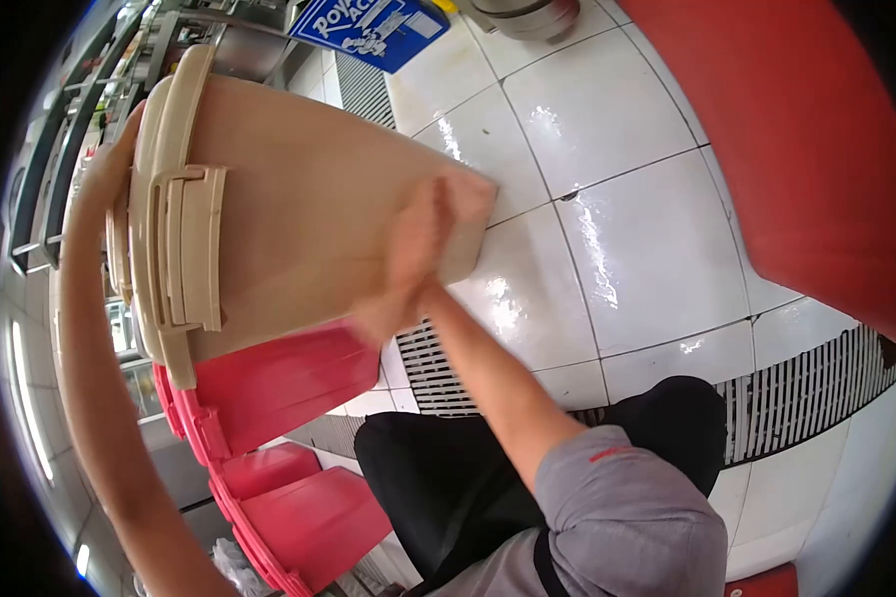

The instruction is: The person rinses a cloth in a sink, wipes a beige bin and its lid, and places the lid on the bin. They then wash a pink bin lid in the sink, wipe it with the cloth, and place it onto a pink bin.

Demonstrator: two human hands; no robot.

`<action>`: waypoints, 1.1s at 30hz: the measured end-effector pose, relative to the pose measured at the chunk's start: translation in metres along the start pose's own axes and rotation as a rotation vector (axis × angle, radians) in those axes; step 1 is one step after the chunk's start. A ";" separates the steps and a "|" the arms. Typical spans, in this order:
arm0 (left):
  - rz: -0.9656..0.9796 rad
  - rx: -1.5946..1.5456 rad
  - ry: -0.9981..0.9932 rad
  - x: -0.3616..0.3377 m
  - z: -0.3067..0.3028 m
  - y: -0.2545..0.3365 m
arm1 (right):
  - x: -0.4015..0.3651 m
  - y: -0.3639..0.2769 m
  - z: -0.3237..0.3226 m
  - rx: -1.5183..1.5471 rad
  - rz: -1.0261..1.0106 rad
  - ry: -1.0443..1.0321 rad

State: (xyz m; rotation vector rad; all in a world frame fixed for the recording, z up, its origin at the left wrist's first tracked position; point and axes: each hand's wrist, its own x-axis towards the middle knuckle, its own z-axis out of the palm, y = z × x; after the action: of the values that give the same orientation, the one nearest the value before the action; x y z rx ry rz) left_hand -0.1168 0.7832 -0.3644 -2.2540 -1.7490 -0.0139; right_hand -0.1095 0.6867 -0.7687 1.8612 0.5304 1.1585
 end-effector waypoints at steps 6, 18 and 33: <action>0.114 0.243 0.051 0.011 0.019 -0.066 | -0.042 0.003 0.016 1.434 -0.359 -0.731; 0.005 -0.015 -0.016 0.006 0.008 -0.068 | -0.012 -0.001 0.020 1.863 0.096 -1.474; -0.039 -0.214 0.095 -0.003 0.017 -0.080 | -0.014 0.026 -0.012 1.638 0.163 -1.356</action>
State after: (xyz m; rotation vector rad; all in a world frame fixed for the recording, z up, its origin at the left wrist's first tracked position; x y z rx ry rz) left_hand -0.1964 0.8019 -0.3632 -2.3208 -1.8170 -0.3258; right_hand -0.1290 0.6679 -0.7517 3.3500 0.4585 -1.1079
